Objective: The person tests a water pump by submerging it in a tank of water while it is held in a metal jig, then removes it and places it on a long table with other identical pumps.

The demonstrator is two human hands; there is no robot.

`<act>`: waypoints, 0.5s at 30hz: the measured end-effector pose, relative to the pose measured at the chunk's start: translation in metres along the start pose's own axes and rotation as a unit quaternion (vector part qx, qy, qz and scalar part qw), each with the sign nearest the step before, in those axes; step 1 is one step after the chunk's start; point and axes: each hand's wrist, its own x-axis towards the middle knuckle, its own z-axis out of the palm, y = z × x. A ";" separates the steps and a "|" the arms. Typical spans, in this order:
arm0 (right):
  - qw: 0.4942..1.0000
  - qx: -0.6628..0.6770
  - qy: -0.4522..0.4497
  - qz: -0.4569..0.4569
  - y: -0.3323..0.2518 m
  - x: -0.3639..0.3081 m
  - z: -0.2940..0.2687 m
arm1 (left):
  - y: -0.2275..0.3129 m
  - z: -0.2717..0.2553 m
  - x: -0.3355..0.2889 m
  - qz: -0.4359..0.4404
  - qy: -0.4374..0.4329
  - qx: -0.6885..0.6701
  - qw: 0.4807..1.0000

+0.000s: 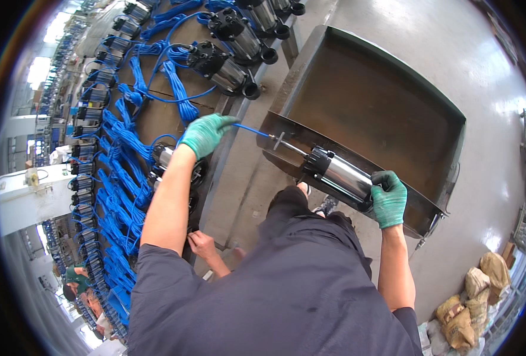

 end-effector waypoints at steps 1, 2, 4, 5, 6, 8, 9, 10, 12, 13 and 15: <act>0.999 0.013 -0.002 0.031 -0.010 -0.001 -0.005 | -0.004 -0.005 0.006 -0.005 0.000 -0.034 0.999; 0.998 0.041 0.003 0.037 -0.024 -0.002 -0.010 | -0.008 -0.011 0.006 -0.012 -0.005 -0.036 0.999; 1.000 0.024 0.014 -0.005 -0.036 0.002 -0.037 | -0.006 -0.028 0.012 -0.006 -0.005 -0.031 0.999; 0.999 0.033 0.025 -0.006 -0.050 0.004 -0.051 | -0.004 -0.030 0.013 0.003 0.000 -0.024 1.000; 0.998 0.016 0.031 -0.056 -0.063 0.006 -0.065 | -0.007 -0.027 0.013 0.024 0.002 -0.039 0.999; 0.997 0.009 0.064 -0.043 -0.079 0.015 -0.088 | 0.008 -0.019 0.023 0.047 0.015 -0.052 0.997; 0.996 -0.002 0.082 -0.028 -0.084 0.020 -0.099 | 0.020 -0.015 0.030 0.059 0.020 -0.057 0.996; 0.993 -0.041 0.102 -0.033 -0.087 0.028 -0.104 | 0.036 -0.007 0.036 0.089 0.051 -0.063 0.993; 0.990 -0.085 0.108 -0.039 -0.074 0.048 -0.113 | 0.064 0.016 0.059 0.134 0.084 -0.087 0.984; 0.986 -0.118 0.110 -0.046 -0.064 0.057 -0.114 | 0.078 0.028 0.071 0.140 0.082 -0.116 0.980; 0.974 -0.186 0.111 -0.066 -0.044 0.084 -0.112 | 0.103 0.051 0.099 0.148 0.079 -0.126 0.978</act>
